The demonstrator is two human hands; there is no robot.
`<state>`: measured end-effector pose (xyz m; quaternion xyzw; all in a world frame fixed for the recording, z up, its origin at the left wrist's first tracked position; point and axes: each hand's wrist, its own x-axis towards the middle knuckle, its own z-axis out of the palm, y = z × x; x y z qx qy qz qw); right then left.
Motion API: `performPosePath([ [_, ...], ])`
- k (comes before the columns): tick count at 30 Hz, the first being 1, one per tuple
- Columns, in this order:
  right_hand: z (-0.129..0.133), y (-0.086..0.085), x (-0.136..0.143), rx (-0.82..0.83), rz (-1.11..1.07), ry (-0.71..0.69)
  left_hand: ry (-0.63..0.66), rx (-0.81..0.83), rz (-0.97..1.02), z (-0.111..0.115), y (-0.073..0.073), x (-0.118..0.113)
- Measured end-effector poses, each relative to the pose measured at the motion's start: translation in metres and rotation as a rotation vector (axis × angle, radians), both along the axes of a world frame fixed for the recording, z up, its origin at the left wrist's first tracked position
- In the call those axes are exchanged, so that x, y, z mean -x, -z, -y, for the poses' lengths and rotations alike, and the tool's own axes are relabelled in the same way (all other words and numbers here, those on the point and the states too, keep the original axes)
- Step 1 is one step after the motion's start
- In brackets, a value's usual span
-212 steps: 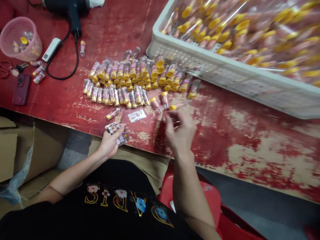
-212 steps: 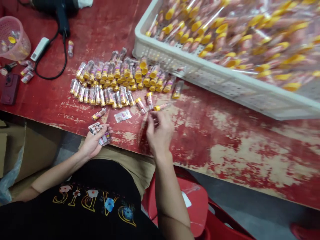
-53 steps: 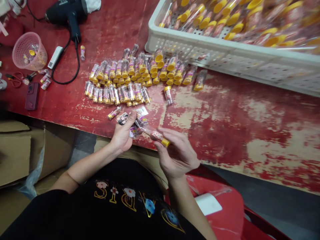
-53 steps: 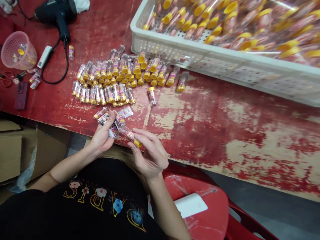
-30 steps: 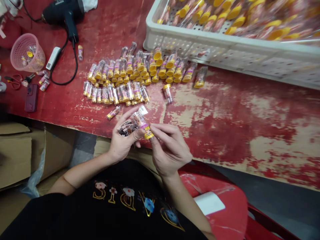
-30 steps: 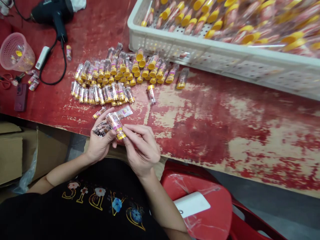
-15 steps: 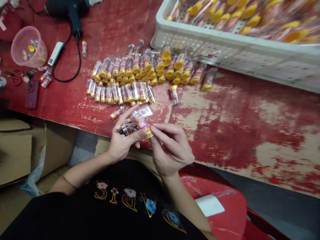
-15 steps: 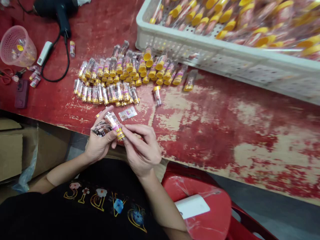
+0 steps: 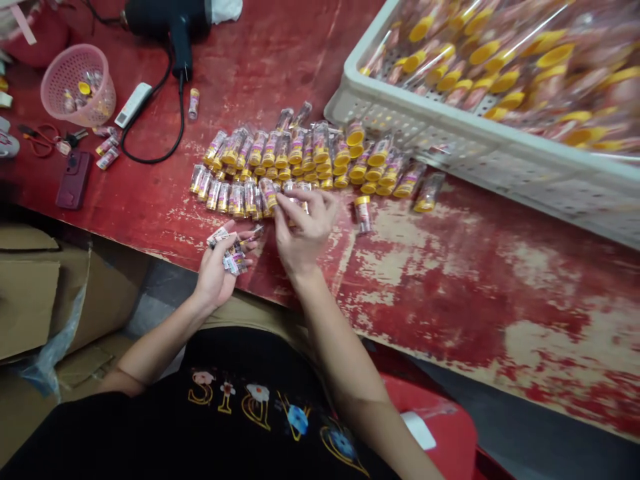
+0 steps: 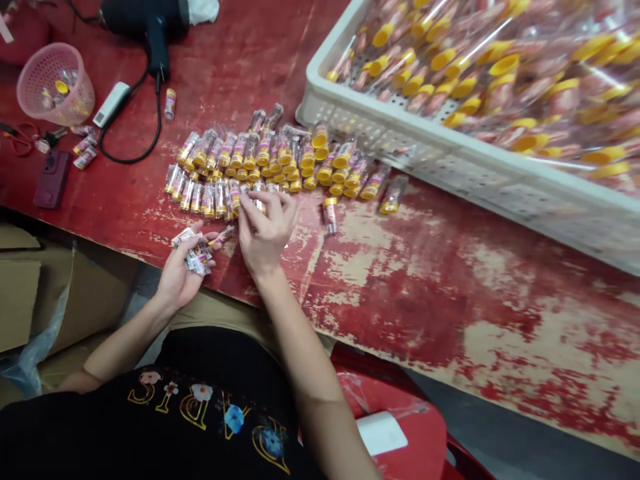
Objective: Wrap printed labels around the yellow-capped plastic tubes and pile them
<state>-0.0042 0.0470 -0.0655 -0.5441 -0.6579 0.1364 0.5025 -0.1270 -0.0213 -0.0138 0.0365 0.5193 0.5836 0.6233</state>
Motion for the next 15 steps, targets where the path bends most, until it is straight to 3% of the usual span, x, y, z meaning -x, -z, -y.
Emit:
performPosePath([
  [2,-0.01,0.0,-0.005,0.074,0.075,-0.059,-0.012,-0.02,0.003,0.002,-0.001,0.003],
  [4,-0.016,-0.001,-0.028,0.148,0.106,-0.1,-0.006,-0.044,-0.004,0.003,-0.001,0.003],
  [8,-0.026,0.003,-0.103,0.406,0.23,0.154,0.05,-0.053,0.007,0.003,0.001,-0.005],
  [10,-0.023,0.004,-0.13,0.537,0.295,0.18,0.08,-0.029,0.007,0.004,0.003,-0.014],
  [12,-0.008,0.001,-0.136,0.547,0.222,0.117,0.09,0.0,-0.001,0.006,0.004,-0.027],
  [15,0.031,-0.013,-0.109,0.583,-0.196,-0.11,0.035,-0.002,0.019,0.006,0.006,-0.049],
])
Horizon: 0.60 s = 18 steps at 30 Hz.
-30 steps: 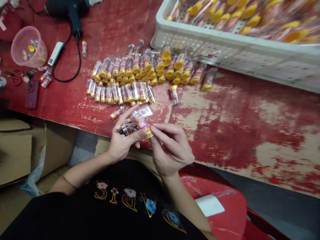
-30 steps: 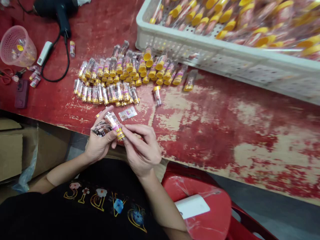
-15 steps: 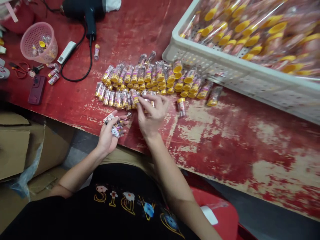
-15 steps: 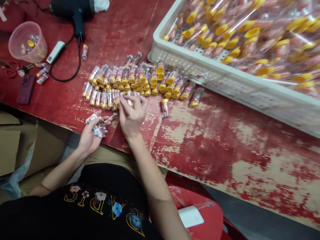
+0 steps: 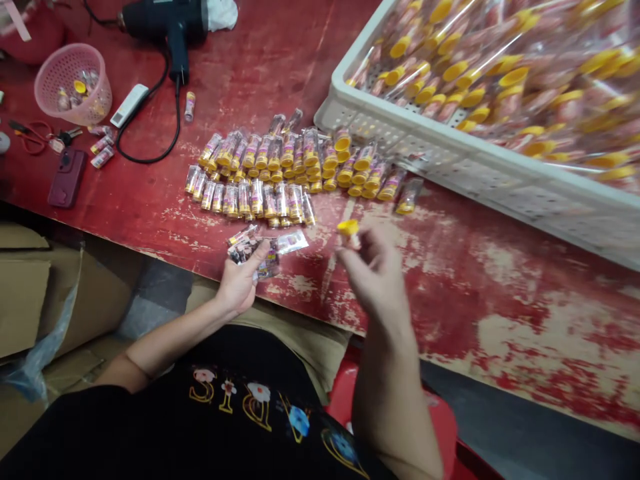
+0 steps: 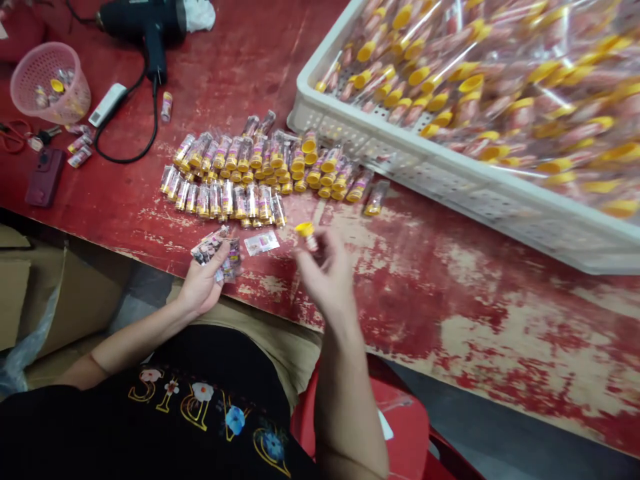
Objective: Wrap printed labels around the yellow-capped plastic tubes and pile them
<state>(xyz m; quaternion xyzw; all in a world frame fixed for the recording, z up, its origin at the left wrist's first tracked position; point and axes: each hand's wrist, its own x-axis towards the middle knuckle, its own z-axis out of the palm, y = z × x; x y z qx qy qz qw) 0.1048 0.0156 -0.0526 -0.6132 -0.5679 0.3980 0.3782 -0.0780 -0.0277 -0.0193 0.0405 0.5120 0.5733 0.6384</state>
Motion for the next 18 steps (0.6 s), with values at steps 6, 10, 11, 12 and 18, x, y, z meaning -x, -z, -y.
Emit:
performPosePath([
  [6,0.037,-0.021,0.056,-0.035,-0.415,0.024,-0.062,-0.041,0.016,-0.003,-0.001,-0.029],
  [10,0.032,-0.017,0.048,0.03,-0.509,0.089,-0.076,-0.055,-0.085,-0.002,-0.001,-0.033],
  [11,0.031,-0.015,0.045,0.035,-0.505,0.103,-0.058,-0.057,-0.091,-0.002,-0.001,-0.034],
  [12,0.032,-0.014,0.044,0.028,-0.486,0.112,-0.042,-0.068,-0.093,-0.001,-0.002,-0.035],
  [18,0.036,-0.012,0.045,-0.189,-0.286,0.1,-0.087,-0.103,-0.137,-0.003,0.001,-0.042],
])
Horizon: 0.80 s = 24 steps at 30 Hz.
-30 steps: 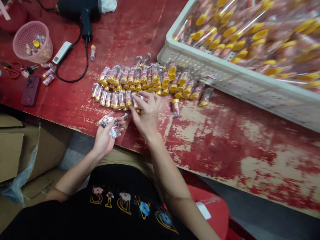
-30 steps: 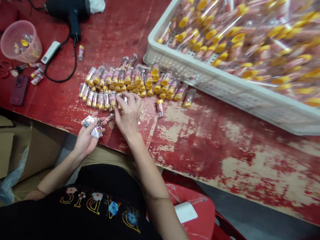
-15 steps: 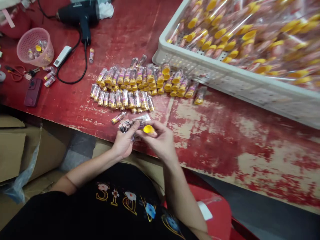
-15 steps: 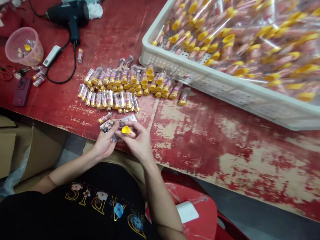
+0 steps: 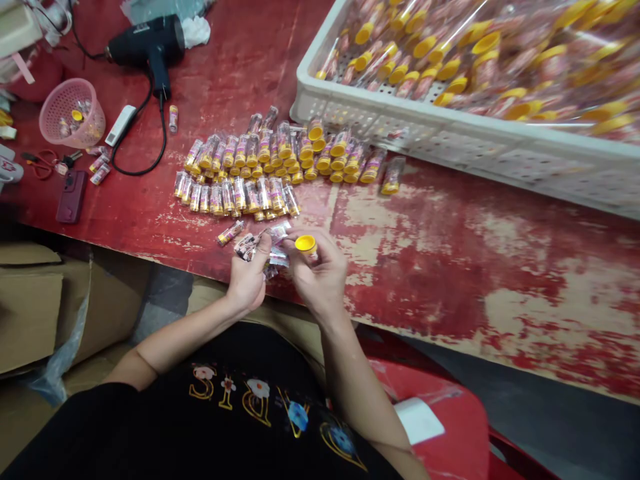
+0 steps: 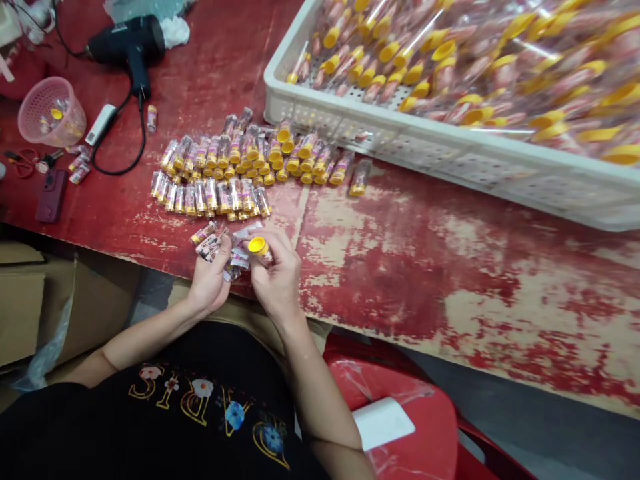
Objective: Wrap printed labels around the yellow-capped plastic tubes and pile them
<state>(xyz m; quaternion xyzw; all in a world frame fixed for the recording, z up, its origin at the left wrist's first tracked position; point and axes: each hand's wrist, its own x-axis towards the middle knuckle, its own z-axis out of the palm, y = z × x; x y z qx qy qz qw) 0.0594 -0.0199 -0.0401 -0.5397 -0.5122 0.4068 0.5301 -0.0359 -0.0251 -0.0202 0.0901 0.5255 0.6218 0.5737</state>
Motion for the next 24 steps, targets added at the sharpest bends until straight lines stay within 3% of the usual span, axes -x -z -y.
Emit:
performPosePath([
  [6,-0.002,-0.007,-0.005,0.007,0.026,0.179,0.084,-0.029,0.05,0.0,-0.001,0.008],
  [11,0.001,-0.004,-0.008,-0.096,0.086,0.1,0.171,0.013,0.055,0.006,-0.011,0.001],
  [16,-0.002,0.0,-0.006,0.128,-0.261,0.065,0.188,0.088,0.138,-0.001,-0.018,-0.005],
  [18,-0.003,0.0,-0.012,0.093,-0.328,0.071,0.179,0.119,0.167,-0.004,-0.02,-0.002],
  [21,0.004,-0.004,-0.026,-0.027,-0.271,0.115,0.148,0.125,0.209,-0.007,-0.023,0.003],
  [24,0.013,-0.006,-0.034,0.001,-0.259,0.048,0.141,0.119,0.207,-0.009,-0.025,0.005],
])
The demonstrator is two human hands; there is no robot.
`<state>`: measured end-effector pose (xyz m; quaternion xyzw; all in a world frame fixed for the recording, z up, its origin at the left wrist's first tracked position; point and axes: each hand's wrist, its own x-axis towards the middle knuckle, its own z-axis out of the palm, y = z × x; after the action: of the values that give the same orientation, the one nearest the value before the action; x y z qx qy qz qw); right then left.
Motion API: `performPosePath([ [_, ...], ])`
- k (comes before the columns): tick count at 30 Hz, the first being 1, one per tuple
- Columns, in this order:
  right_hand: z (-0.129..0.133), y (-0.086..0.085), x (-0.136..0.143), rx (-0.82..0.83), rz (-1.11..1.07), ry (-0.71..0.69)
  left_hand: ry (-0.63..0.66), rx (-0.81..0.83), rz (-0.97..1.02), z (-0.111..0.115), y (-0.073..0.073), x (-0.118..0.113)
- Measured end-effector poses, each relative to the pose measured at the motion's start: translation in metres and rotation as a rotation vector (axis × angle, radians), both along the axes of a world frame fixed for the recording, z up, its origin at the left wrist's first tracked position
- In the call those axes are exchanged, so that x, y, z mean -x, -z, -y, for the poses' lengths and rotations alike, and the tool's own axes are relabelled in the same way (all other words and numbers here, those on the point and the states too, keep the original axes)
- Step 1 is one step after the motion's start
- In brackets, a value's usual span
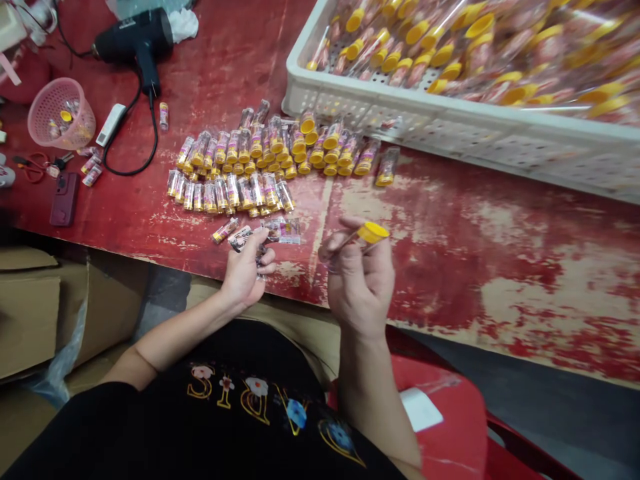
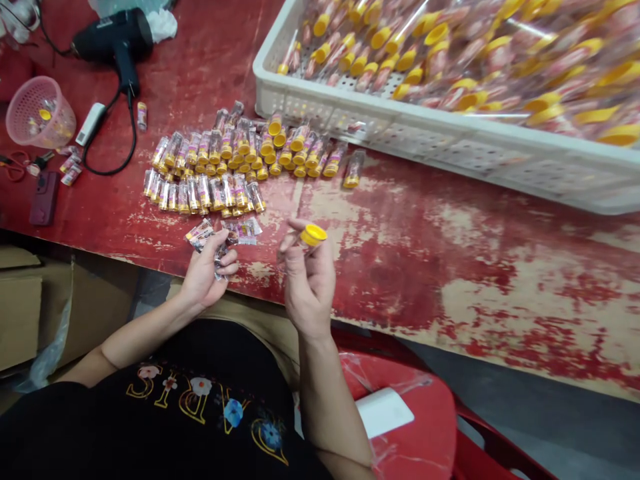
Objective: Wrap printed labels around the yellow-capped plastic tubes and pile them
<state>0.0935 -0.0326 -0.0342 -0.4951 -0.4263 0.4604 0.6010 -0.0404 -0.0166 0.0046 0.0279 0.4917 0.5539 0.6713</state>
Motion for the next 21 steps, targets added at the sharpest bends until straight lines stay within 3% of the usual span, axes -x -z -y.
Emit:
performPosePath([
  [5,-0.002,0.006,0.014,0.177,-0.014,-0.041,0.069,-0.055,-0.152,0.002,0.007,-0.007],
  [8,-0.006,0.01,0.023,0.213,-0.04,-0.034,0.03,-0.103,-0.224,0.003,0.012,-0.011],
  [11,-0.003,0.007,0.018,0.164,-0.136,-0.063,-0.031,-0.109,-0.227,0.002,0.014,-0.009],
  [15,0.004,-0.01,0.003,0.035,-0.138,-0.035,0.013,-0.131,-0.186,0.0,0.011,-0.002],
  [18,0.003,-0.021,0.002,-0.053,-0.131,0.047,0.061,-0.143,-0.178,0.003,0.009,0.0],
  [21,0.001,-0.021,0.007,-0.117,-0.058,0.133,0.105,-0.155,-0.166,0.006,0.01,0.0],
])
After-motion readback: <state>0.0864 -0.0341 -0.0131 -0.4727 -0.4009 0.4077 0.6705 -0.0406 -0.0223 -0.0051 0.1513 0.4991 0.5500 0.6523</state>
